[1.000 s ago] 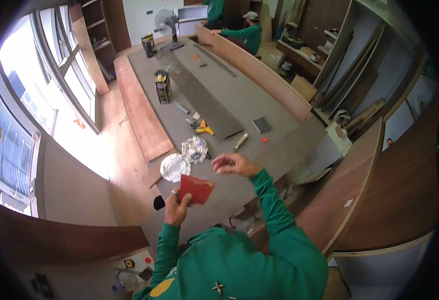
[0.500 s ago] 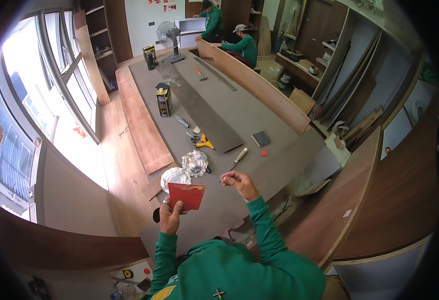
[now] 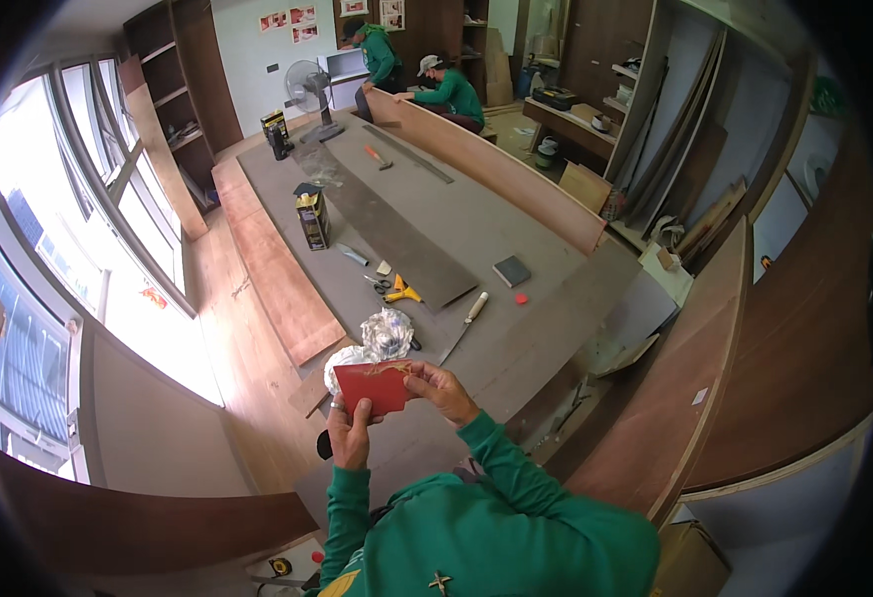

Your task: The person picks up a small red scraper, cleans it with a cloth, and then pours adhesive from a can onto a long piece of wood, using the scraper to spread the liquid across the surface.

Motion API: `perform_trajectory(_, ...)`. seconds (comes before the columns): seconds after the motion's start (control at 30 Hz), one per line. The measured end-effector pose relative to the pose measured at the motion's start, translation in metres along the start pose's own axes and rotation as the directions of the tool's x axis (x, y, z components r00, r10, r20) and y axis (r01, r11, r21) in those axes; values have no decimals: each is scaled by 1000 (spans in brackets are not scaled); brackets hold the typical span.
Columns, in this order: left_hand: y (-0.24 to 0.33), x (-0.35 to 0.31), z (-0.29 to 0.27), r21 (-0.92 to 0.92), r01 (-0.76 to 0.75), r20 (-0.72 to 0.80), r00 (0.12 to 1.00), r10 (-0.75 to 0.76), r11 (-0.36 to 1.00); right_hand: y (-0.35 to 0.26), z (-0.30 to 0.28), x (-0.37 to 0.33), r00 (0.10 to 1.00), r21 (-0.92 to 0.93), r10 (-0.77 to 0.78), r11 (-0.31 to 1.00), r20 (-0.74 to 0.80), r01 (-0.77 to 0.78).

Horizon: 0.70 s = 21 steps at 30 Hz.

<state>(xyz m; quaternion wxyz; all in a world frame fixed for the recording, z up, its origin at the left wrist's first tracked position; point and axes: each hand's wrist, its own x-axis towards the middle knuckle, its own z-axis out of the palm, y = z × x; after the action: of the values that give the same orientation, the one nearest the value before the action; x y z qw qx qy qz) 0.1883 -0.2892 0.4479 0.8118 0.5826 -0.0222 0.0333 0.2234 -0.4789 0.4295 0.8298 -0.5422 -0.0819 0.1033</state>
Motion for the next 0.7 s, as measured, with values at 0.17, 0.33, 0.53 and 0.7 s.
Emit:
perform_trajectory(0.17,-6,-5,-2,-18,-34,12,999,34,999,-2,7,-8,999,-5,-26,1000,-36,26)
perform_trajectory(0.33,-3,-8,3,94,-90,-43,995,95,991,-1,13,-8,995,-48,-71,996,-67,68)
perform_trajectory(0.53,1,4,3,195,-152,-47,985,164,969,-11,14,4,990,-124,-100,988,-101,87)
perform_trajectory(0.7,-5,3,9,-6,-85,-83,993,85,996,-13,13,0,996,-119,-30,993,-90,19)
